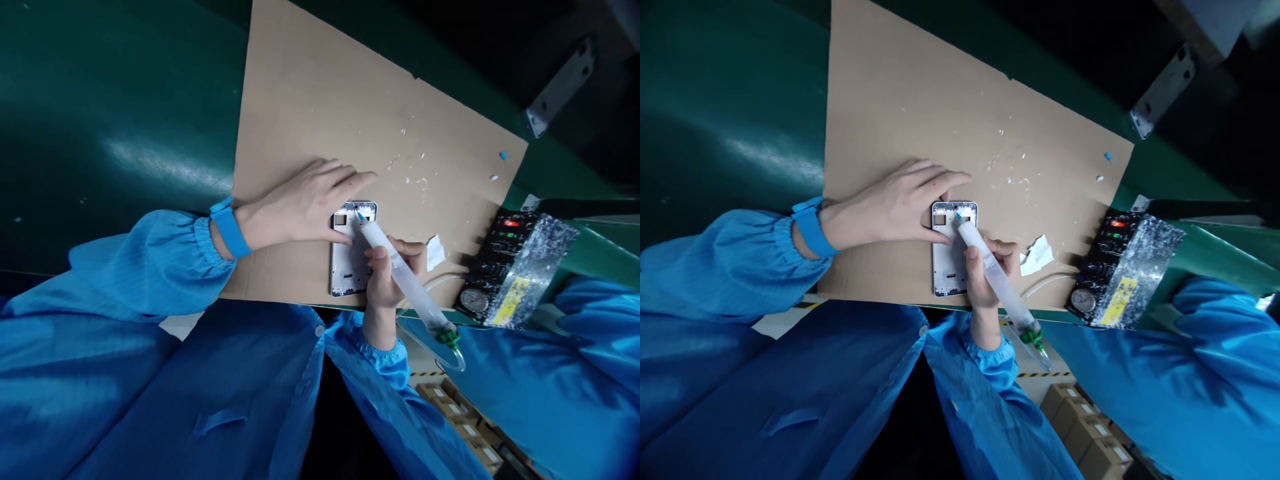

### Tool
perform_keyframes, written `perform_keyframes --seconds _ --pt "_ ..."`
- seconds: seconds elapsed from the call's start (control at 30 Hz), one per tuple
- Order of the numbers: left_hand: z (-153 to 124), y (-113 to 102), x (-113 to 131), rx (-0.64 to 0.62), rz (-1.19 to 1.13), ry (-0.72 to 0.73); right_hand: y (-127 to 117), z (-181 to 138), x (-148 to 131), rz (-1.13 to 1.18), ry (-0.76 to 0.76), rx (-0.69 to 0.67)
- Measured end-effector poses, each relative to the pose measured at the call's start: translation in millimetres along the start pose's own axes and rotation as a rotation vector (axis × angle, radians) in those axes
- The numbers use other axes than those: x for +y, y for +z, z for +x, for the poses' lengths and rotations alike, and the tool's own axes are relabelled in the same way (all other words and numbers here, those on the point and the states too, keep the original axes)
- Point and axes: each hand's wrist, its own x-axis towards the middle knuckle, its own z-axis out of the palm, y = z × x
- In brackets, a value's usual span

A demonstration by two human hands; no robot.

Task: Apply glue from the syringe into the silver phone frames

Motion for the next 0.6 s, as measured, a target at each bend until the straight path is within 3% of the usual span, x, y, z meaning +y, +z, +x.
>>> perform_keyframes --seconds 0.6 --pt "-0.9 3.5 -2.5 0.027 0.03 0.023 -1.7 1.0 5.1 -0.027 -0.044 -0.046"
